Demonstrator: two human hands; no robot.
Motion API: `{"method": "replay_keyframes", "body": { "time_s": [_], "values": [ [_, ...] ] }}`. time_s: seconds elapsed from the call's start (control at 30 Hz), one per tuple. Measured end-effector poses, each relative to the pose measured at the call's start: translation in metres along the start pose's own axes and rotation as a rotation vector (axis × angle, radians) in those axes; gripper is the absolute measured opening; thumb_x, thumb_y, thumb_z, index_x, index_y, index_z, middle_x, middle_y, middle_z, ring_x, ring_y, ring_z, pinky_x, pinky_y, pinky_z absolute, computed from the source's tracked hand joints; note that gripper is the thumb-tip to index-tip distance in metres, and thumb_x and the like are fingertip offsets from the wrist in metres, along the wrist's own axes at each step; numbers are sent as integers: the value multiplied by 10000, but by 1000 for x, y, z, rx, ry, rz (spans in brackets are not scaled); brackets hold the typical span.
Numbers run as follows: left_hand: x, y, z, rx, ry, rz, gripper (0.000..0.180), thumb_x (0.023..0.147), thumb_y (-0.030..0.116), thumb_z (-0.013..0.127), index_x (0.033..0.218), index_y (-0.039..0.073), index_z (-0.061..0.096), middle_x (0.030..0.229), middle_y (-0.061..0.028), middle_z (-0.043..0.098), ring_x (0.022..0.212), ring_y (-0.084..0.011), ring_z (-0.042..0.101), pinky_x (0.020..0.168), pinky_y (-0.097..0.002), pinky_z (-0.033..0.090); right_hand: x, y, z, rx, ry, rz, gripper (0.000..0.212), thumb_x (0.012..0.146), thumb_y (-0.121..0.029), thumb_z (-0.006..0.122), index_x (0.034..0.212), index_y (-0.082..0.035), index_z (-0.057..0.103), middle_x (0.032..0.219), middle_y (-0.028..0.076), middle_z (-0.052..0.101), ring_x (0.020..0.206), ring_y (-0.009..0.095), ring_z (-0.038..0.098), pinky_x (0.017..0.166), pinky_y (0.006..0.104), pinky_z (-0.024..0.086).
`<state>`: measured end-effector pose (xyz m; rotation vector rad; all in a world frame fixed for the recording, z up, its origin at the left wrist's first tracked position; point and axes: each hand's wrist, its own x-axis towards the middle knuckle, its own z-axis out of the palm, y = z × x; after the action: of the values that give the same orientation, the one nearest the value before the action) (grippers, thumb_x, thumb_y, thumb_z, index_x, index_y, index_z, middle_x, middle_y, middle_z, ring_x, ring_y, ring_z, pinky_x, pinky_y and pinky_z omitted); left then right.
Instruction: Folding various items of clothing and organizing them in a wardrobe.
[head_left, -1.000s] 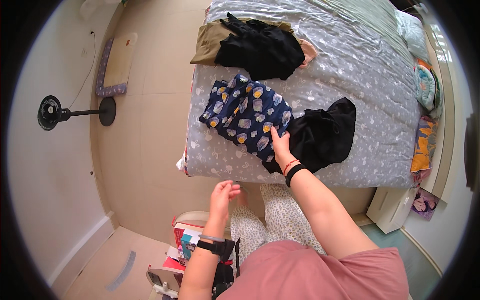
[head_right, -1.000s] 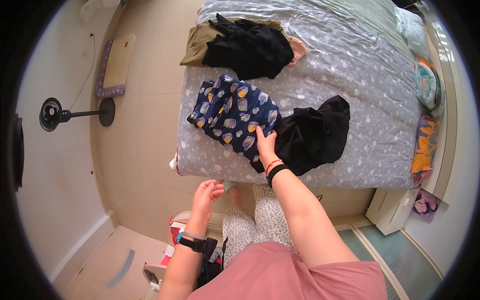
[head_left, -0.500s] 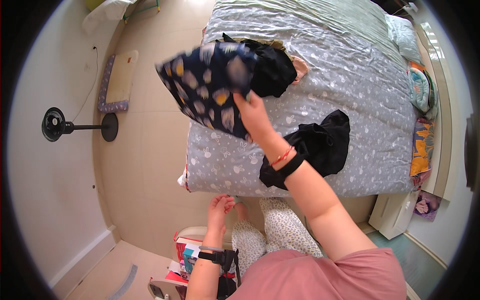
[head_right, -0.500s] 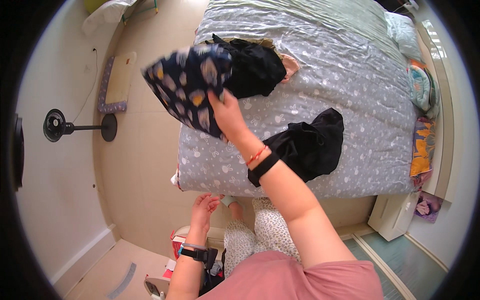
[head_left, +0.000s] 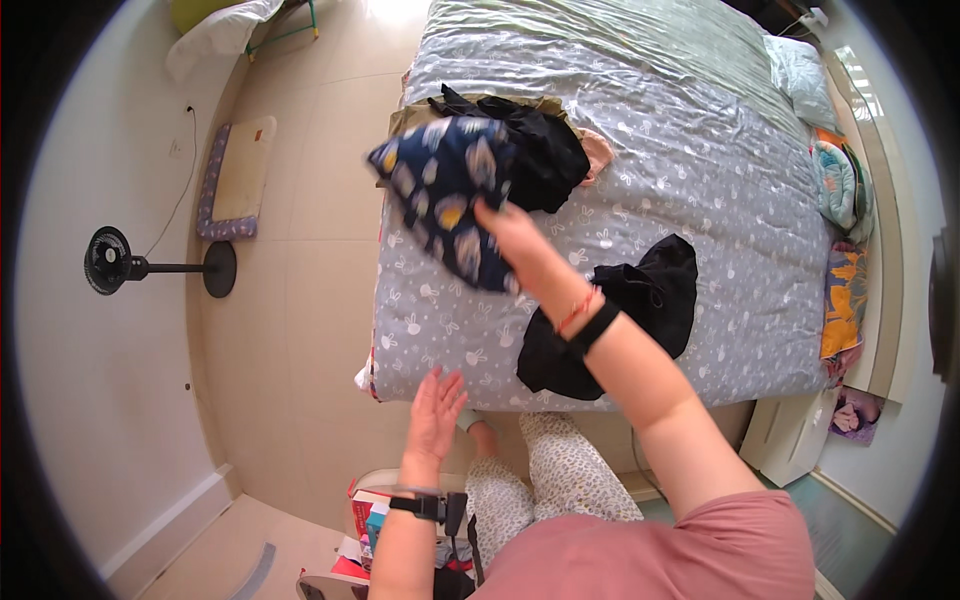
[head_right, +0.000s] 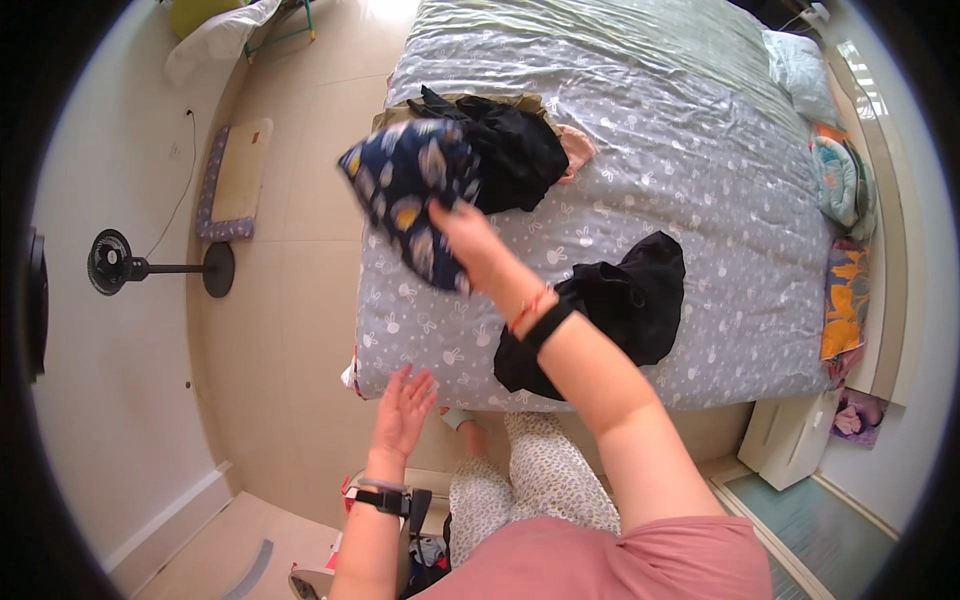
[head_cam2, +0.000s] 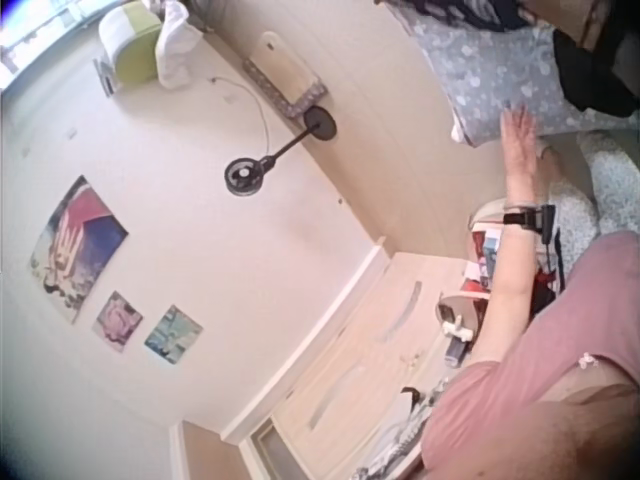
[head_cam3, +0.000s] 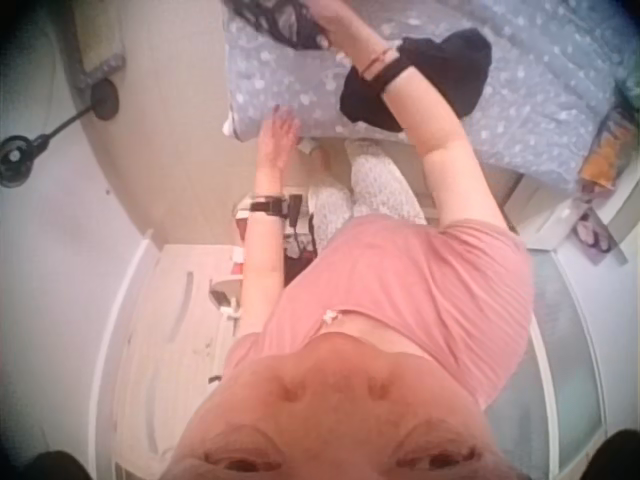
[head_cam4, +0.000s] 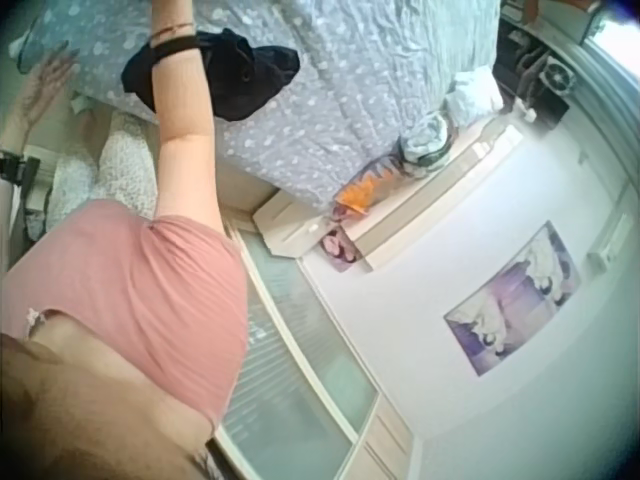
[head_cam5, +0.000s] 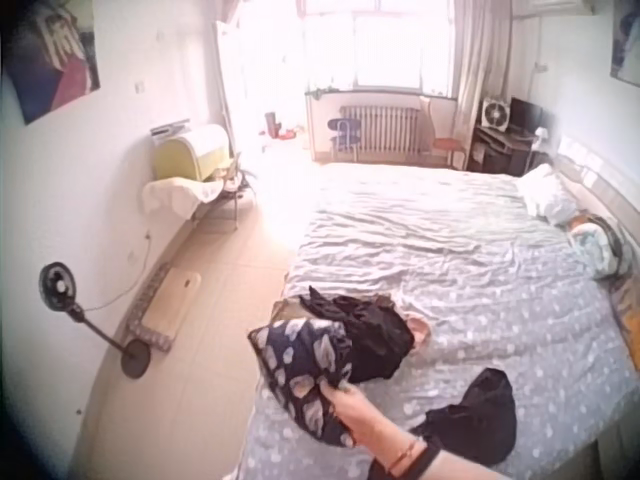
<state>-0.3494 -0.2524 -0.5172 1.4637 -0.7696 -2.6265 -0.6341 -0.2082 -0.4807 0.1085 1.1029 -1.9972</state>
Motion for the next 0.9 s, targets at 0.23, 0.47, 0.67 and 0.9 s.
{"method": "replay_keyframes", "body": {
  "time_s": [0.23,0.47,0.67,0.9],
  "values": [
    [46,13,6,-470,36,190,473,870,172,592,1301,57,436,1301,-91,513,1226,-265,454,1048,-451,342,-41,70,-27,-76,-181,547,453,918,-346,577,1216,-9,522,1088,83,640,906,170,643,814,337,522],
    [36,28,-45,-455,108,187,436,808,52,576,1238,39,507,1230,-109,573,1165,-276,520,1045,-442,382,84,29,-136,-1754,482,-393,464,741,-263,723,1163,-107,608,1425,161,353,1315,341,315,991,464,359],
    [42,58,-4,-410,62,185,473,838,121,553,1301,78,460,1329,-84,507,1246,-269,448,1088,-473,291,117,-11,-183,-1221,493,-316,411,785,-222,707,1141,-34,623,1289,152,509,1234,238,439,1008,376,353],
    [62,126,96,-377,-136,217,461,890,200,500,1336,98,445,1369,-73,477,1288,-280,396,1083,-509,249,-35,-44,-171,241,431,-247,196,947,-150,510,1100,-38,559,1076,75,620,992,174,595,823,299,479]
  ]
}}
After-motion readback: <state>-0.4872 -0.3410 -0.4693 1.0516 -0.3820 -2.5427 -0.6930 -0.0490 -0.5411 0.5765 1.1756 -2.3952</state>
